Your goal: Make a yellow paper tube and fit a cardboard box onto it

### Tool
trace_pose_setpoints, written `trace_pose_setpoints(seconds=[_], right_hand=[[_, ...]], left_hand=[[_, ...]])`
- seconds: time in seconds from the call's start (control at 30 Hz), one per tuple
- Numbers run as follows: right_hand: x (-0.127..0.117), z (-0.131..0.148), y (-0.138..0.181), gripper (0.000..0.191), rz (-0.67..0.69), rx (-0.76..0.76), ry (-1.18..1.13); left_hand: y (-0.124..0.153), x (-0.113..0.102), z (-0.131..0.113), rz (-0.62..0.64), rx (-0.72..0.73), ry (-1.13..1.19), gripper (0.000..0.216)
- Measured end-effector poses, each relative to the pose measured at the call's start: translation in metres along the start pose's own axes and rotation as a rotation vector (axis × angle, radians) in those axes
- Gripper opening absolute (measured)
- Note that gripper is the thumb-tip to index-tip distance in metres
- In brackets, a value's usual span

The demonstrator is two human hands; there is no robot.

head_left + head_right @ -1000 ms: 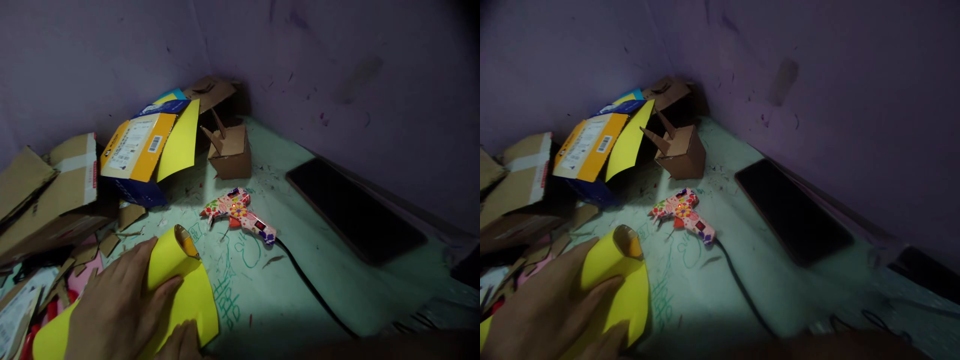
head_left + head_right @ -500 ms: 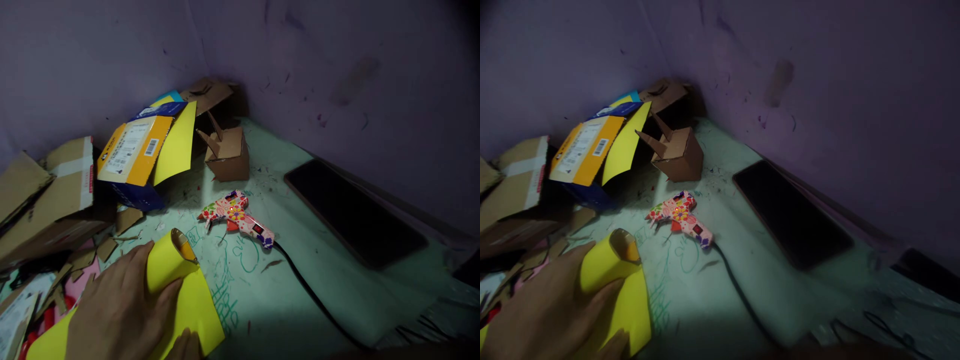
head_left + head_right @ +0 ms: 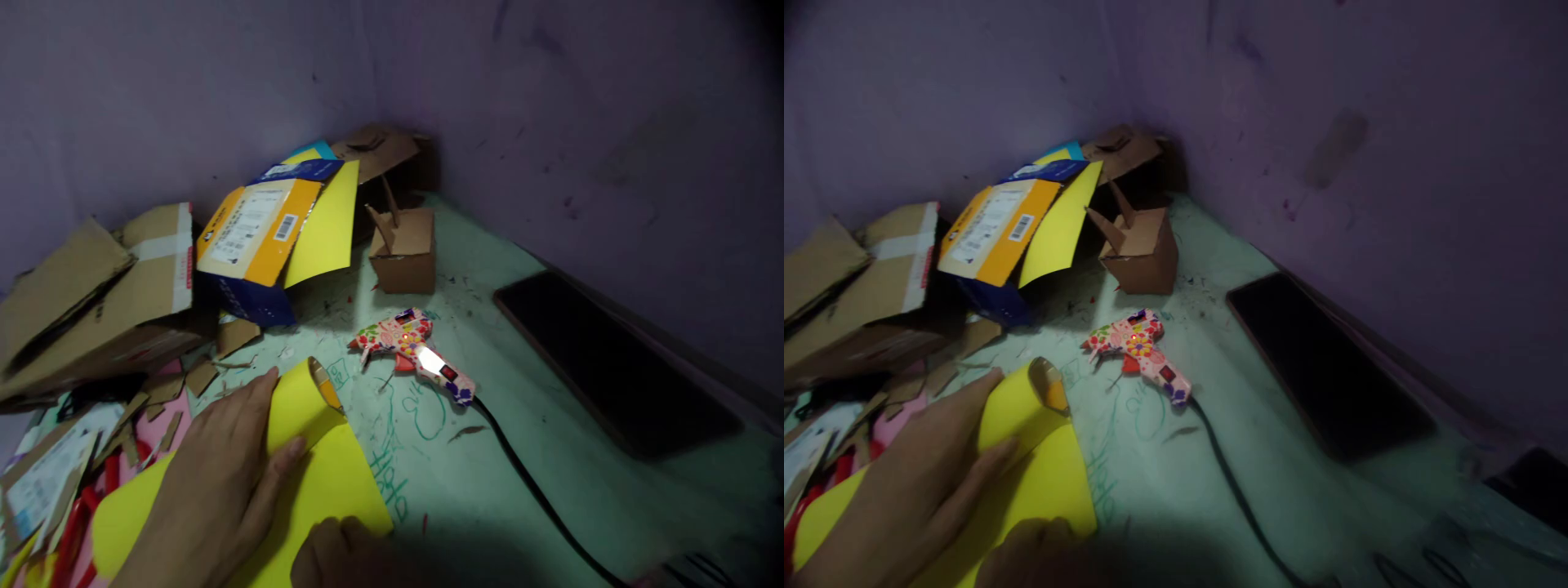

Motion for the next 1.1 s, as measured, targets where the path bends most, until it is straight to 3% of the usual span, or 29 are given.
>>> trace_pose_setpoints(seconds=[0.1, 0.23, 0.33, 0.5, 0.6, 0.7, 0.9, 1.1], right_hand=[[-0.015, -0.006, 0.006, 0.004, 0.035, 0.031, -0.005], [-0.053, -0.008, 0.01, 0.009, 0.0, 0.147, -0.062], [-0.082, -0.014, 0.009, 0.014, -0.029, 0.195, -0.224], [-0.119, -0.051, -0.004, 0.019, -0.361, 0.49, -0.606], [-0.118, -0.07, -0.018, 0.037, -0.383, 0.726, -0.793], [-0.11, -0.074, -0.031, 0.038, -0.29, 0.824, -0.957], [-0.109, -0.075, -0.043, 0.017, -0.206, 0.79, -0.918], [-0.111, -0.082, -0.046, 0.016, -0.122, 0.696, -0.815]], left_hand=[[0.001, -0.002, -0.002, 0.013, 0.032, 0.017, 0.055], [0.001, -0.004, -0.003, 0.057, 0.005, 0.067, 0.056], [0.002, -0.005, -0.005, 0.117, -0.024, 0.072, 0.06], [0.004, -0.006, -0.007, 0.121, -0.061, 0.094, 0.061], [0.005, -0.005, -0.007, 0.11, -0.065, 0.108, 0.063], [0.006, -0.005, -0.008, 0.091, -0.059, 0.132, 0.064], [0.011, -0.004, -0.001, 0.089, -0.01, 0.201, 0.07], [0.04, -0.002, 0.031, 0.139, -0.015, 0.22, 0.068]])
Point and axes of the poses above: each hand's wrist, its own y-axis away from the middle knuckle, its own x-axis out of the palm, z = x × y, the point moved 4 cm from there along -y, towards the middle knuckle, and after that the axes turned 15 degrees about -y, right-handed, at the moved point
